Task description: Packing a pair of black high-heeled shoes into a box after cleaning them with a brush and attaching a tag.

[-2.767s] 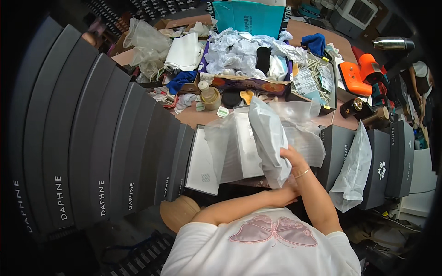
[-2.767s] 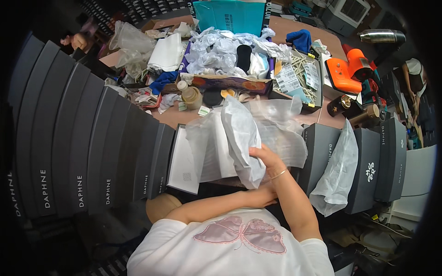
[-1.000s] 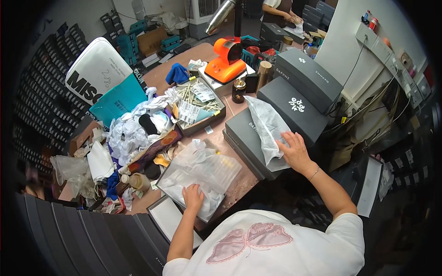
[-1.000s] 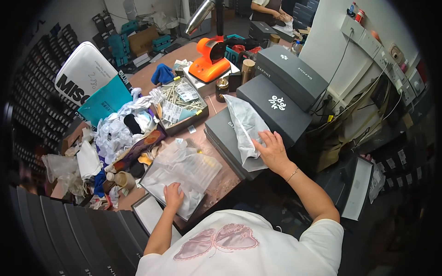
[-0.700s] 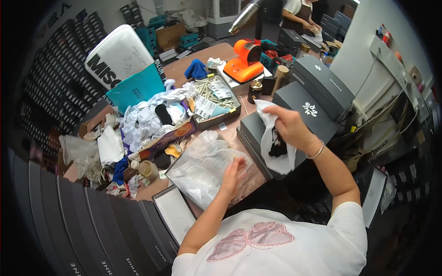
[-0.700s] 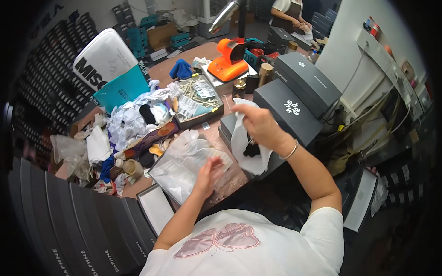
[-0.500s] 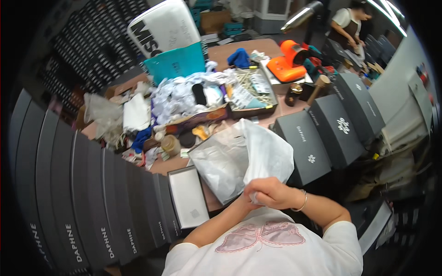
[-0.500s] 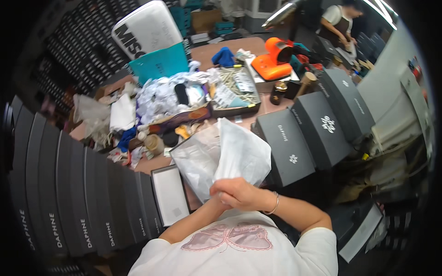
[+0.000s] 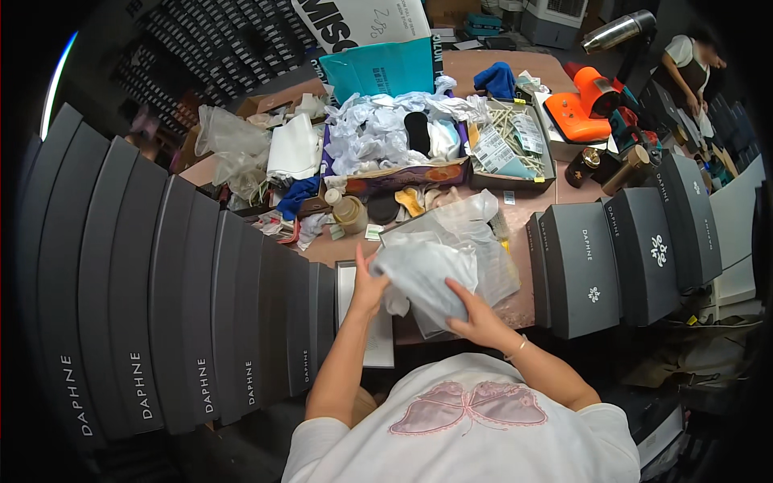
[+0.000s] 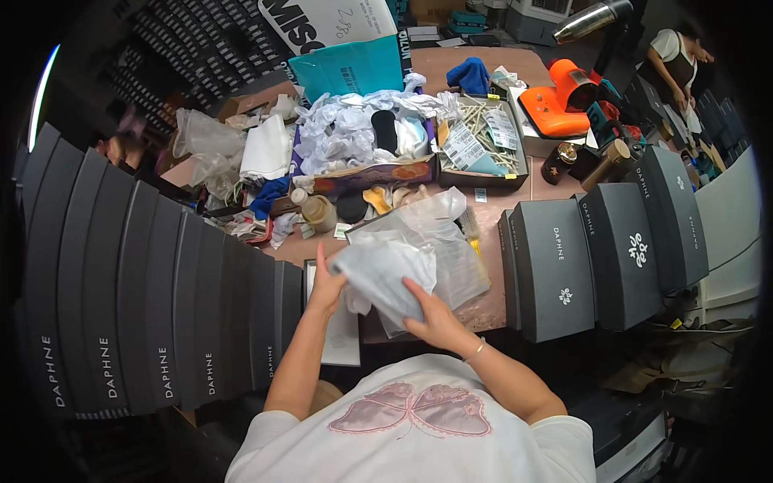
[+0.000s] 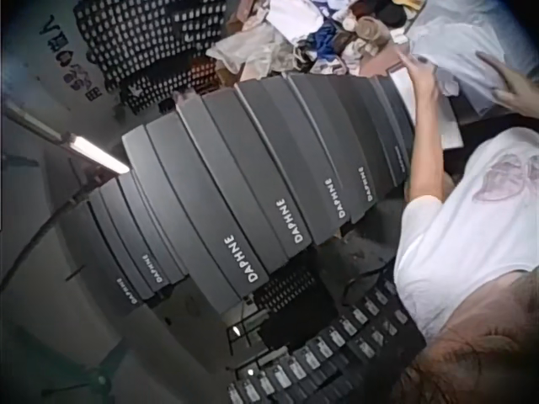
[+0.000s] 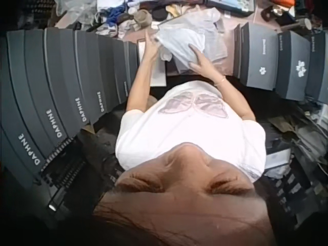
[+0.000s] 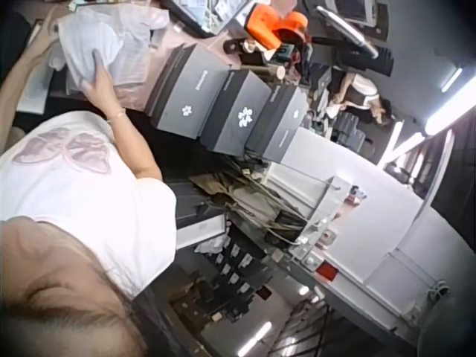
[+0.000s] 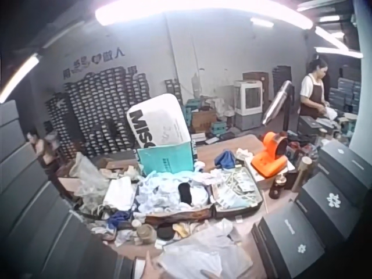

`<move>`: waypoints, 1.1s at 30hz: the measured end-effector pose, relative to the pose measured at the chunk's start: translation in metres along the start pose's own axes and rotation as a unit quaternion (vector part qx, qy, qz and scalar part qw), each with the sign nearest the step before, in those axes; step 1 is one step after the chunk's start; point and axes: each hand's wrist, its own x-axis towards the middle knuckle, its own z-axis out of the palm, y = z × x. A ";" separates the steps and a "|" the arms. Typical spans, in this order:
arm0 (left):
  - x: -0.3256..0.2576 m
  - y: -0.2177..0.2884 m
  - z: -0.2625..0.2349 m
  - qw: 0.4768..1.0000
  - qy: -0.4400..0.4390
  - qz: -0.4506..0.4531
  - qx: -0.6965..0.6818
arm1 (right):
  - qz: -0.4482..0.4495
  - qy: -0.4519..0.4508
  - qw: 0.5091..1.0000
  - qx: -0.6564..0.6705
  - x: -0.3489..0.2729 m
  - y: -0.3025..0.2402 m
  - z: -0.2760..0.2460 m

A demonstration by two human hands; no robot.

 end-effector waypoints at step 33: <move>-0.130 -0.069 -0.053 0.944 0.142 0.115 0.276 | -0.176 -0.182 0.858 -0.447 0.093 0.084 0.033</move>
